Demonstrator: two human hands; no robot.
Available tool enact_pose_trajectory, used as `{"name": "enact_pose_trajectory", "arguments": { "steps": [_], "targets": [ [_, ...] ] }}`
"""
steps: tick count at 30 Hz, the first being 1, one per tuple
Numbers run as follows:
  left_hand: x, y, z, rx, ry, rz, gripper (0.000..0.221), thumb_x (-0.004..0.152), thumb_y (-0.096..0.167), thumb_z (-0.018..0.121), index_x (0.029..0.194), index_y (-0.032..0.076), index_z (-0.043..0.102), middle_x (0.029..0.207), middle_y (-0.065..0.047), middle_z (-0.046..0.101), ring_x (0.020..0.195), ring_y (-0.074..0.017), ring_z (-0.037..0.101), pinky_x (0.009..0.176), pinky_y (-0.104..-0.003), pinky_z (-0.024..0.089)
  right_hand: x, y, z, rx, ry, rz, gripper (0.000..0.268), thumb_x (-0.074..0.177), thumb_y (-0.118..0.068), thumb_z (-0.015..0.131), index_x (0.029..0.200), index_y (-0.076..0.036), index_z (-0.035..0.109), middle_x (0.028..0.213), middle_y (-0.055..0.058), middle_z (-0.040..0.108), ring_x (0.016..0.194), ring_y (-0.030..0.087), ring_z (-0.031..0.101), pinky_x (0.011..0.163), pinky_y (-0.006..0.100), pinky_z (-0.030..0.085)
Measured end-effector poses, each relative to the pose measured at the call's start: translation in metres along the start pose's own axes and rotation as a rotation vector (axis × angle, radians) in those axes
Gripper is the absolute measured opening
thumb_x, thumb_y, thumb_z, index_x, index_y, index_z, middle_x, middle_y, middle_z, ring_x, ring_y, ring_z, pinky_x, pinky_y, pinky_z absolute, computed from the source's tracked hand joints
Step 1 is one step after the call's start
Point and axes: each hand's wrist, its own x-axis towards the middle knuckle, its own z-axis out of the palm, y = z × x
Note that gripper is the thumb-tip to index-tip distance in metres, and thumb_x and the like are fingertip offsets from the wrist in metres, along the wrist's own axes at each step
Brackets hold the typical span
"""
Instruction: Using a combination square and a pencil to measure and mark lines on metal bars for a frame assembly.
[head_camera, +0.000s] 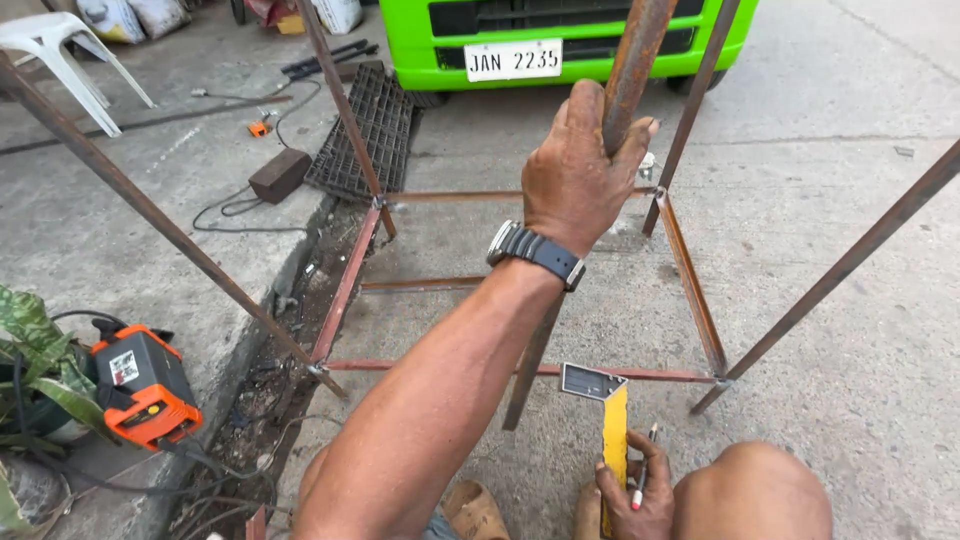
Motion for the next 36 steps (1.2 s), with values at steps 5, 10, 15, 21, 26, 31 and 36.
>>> {"name": "enact_pose_trajectory", "arguments": {
  "steps": [5,10,15,21,26,31,36],
  "targets": [
    [0.004,-0.001,0.012,-0.085,0.01,-0.038,0.042,0.092,0.055,0.06,0.102,0.018,0.044,0.076,0.0,0.05,0.059,-0.0176,0.053,0.047,-0.037,0.051,-0.012,-0.028,0.002,-0.193,0.024,0.056,0.056,0.079,-0.012,0.082,0.133,-0.02,0.068,0.094,0.011,0.078,0.086,0.021,0.075,0.077,0.032,0.061],
    [0.014,0.008,0.006,-0.263,-0.114,-0.189,0.041,0.084,0.056,0.067,0.095,0.021,0.048,0.067,0.005,0.048,0.057,-0.0164,0.052,0.051,-0.038,0.048,-0.003,-0.028,0.007,-0.141,0.154,0.094,0.055,0.08,-0.005,0.08,0.132,-0.02,0.07,0.087,0.012,0.073,0.08,0.02,0.069,0.07,0.032,0.056],
    [0.013,-0.001,0.012,-0.268,-0.057,-0.188,0.043,0.083,0.058,0.068,0.093,0.021,0.048,0.069,0.005,0.054,0.059,-0.017,0.057,0.056,-0.039,0.05,0.006,-0.011,0.004,-0.045,0.219,0.089,0.056,0.079,-0.002,0.08,0.131,-0.019,0.068,0.09,0.013,0.076,0.076,0.021,0.07,0.062,0.032,0.056],
    [0.012,-0.003,0.025,-0.245,-0.021,-0.117,0.041,0.086,0.056,0.066,0.093,0.021,0.047,0.07,0.004,0.049,0.06,-0.0186,0.052,0.056,-0.04,0.047,0.018,0.002,0.008,0.085,0.253,0.11,0.056,0.078,0.006,0.079,0.129,-0.017,0.067,0.12,0.001,0.069,0.079,0.017,0.062,0.059,0.029,0.05],
    [0.016,0.0,0.042,-0.199,0.069,-0.042,0.041,0.087,0.053,0.066,0.091,0.019,0.045,0.073,0.003,0.049,0.064,-0.0237,0.053,0.059,-0.043,0.046,0.025,0.018,0.006,0.017,0.264,0.121,0.059,0.076,0.004,0.082,0.13,-0.017,0.069,0.12,0.001,0.069,0.077,0.017,0.056,0.063,0.029,0.047],
    [0.021,0.006,0.048,-0.192,0.126,0.005,0.039,0.088,0.053,0.065,0.092,0.018,0.047,0.076,0.003,0.05,0.066,-0.0246,0.055,0.062,-0.044,0.048,0.02,0.007,0.008,0.09,0.268,0.165,0.06,0.078,0.007,0.08,0.132,-0.016,0.067,0.123,0.003,0.066,0.083,0.02,0.059,0.062,0.032,0.05],
    [0.024,0.009,0.045,-0.252,0.096,-0.093,0.04,0.084,0.055,0.066,0.088,0.021,0.046,0.072,0.005,0.051,0.061,-0.0188,0.054,0.06,-0.04,0.047,0.02,0.011,0.009,0.077,0.289,0.14,0.06,0.076,0.005,0.081,0.131,-0.015,0.068,0.123,0.004,0.068,0.085,0.021,0.063,0.063,0.03,0.052]
  ]
}}
